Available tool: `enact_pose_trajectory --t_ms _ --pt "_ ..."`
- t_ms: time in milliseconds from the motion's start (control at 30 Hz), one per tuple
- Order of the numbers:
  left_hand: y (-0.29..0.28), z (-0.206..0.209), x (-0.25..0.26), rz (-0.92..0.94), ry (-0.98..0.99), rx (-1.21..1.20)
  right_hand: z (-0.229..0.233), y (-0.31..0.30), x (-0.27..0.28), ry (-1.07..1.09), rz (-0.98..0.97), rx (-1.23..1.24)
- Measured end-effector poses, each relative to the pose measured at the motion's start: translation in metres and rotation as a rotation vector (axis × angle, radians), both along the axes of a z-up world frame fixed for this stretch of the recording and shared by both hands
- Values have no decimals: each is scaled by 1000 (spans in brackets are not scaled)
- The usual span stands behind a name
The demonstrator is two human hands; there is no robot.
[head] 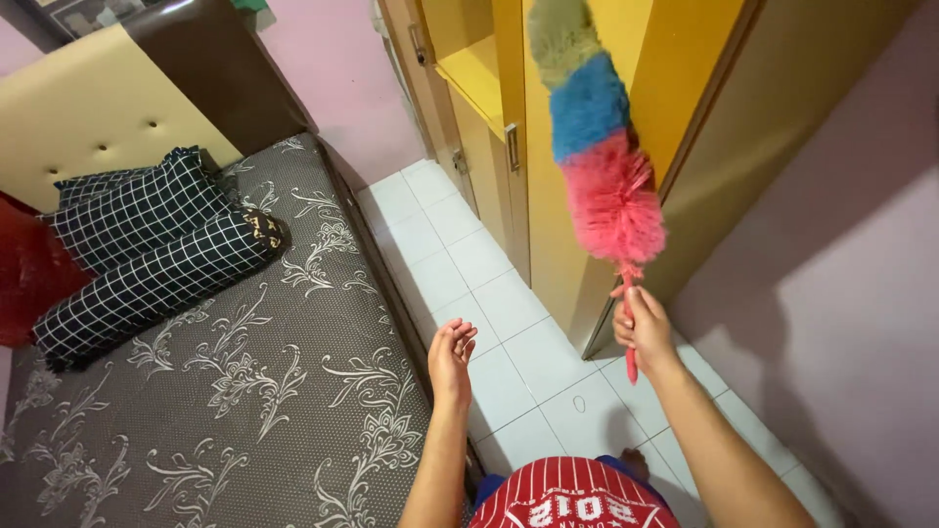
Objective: Use a feather duster to clean the surfaces of a wooden wardrobe.
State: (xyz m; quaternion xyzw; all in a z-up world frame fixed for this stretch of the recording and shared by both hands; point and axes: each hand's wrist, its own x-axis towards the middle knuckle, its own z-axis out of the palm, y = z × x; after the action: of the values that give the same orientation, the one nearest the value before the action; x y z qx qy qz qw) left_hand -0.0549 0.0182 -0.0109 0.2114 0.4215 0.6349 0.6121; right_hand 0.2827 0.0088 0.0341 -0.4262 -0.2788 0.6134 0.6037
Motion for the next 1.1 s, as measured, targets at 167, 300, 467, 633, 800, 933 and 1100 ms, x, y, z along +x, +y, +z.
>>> enact_pose_trajectory --t_ms 167,300,467,633,800,933,1100 --pt "-4 -10 -9 -2 -6 -43 -28 -11 -1 -69 29 -206" --pt "-14 -10 -12 -14 -10 -25 -59 -32 -4 -48 73 -343" --pt "-21 -10 -6 13 1 -38 -55 -38 12 -34 95 -335" --pt "-27 -5 13 35 -25 -4 12 -29 23 -45 74 -94" --pt "-36 7 37 50 -29 33 19 -23 34 -24 82 22" --pt "-46 8 49 95 -50 27 -33 -27 43 -59 126 -187" --pt "-56 8 56 147 -50 2 -88 -28 61 -38 220 -423"
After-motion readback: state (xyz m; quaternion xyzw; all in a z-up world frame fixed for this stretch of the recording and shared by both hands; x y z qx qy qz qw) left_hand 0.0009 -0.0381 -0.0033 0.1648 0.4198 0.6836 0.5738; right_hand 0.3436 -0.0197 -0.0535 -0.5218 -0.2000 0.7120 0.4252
